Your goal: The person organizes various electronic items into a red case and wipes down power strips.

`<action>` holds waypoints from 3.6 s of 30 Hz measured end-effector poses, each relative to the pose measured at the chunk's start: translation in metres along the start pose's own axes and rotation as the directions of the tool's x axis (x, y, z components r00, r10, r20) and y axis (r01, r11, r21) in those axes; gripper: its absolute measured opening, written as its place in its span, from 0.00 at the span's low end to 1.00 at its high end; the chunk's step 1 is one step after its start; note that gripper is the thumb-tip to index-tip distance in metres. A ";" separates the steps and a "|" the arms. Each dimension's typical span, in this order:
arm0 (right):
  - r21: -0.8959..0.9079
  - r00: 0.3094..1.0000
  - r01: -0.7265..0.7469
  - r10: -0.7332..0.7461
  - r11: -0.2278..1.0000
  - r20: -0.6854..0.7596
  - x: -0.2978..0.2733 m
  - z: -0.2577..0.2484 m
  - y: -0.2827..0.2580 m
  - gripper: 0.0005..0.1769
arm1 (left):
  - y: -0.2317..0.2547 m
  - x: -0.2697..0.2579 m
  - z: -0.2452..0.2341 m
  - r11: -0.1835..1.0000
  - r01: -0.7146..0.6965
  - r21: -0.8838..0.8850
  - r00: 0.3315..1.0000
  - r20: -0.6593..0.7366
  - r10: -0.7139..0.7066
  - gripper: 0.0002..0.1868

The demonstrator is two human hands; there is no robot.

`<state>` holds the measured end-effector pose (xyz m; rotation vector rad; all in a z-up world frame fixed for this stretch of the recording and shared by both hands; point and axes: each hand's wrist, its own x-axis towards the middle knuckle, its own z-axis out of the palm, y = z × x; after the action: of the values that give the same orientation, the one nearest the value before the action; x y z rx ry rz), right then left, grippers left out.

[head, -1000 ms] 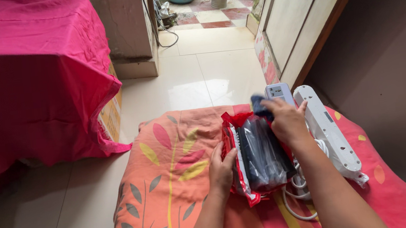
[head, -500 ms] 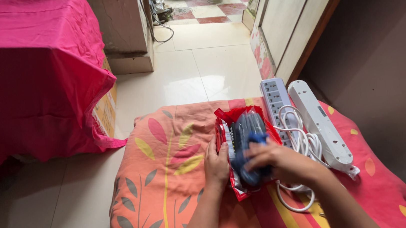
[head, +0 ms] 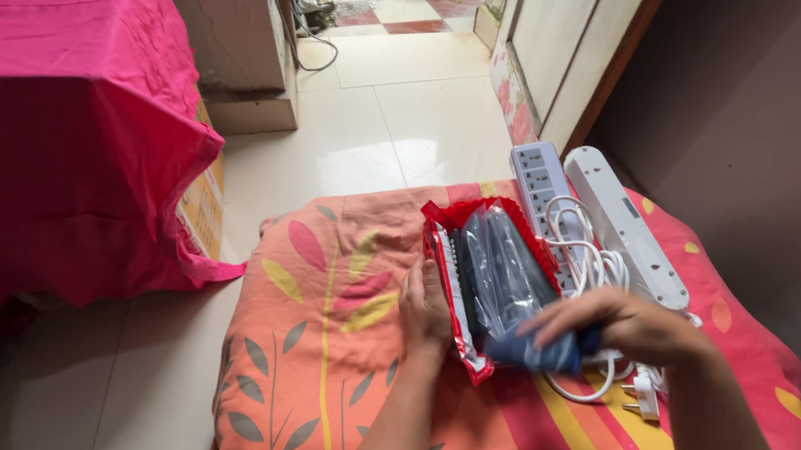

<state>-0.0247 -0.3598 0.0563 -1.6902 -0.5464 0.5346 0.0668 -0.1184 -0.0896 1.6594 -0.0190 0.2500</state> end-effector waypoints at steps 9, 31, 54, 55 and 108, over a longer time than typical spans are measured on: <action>-0.685 0.956 -0.191 -0.023 0.703 -0.291 0.022 0.016 0.013 0.40 | 0.022 -0.005 -0.011 0.988 -0.148 0.038 0.987 0.077 0.144 0.48; -0.929 0.959 -0.025 -0.255 0.369 -0.127 0.167 -0.013 0.021 0.47 | 0.023 0.000 -0.009 1.000 -0.020 -0.011 0.998 0.063 0.020 0.43; -0.952 0.788 0.013 -0.588 0.307 -0.179 0.063 0.125 0.025 0.23 | -0.023 0.016 -0.006 0.967 0.076 -0.242 0.994 0.097 -0.054 0.31; -0.931 0.754 -0.033 -0.602 0.363 -0.262 0.066 0.115 0.027 0.22 | -0.023 0.019 -0.005 0.953 0.083 -0.290 0.994 0.095 -0.057 0.31; -0.597 0.426 -0.723 -0.457 0.346 -0.781 0.057 -0.005 0.073 0.19 | 0.034 0.006 -0.028 0.893 -0.157 0.422 0.976 -0.073 0.206 0.10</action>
<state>0.0272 -0.3406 -0.0176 -2.8402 0.3431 -0.9233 0.0629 -0.0936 -0.0527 2.0679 -0.0359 0.5219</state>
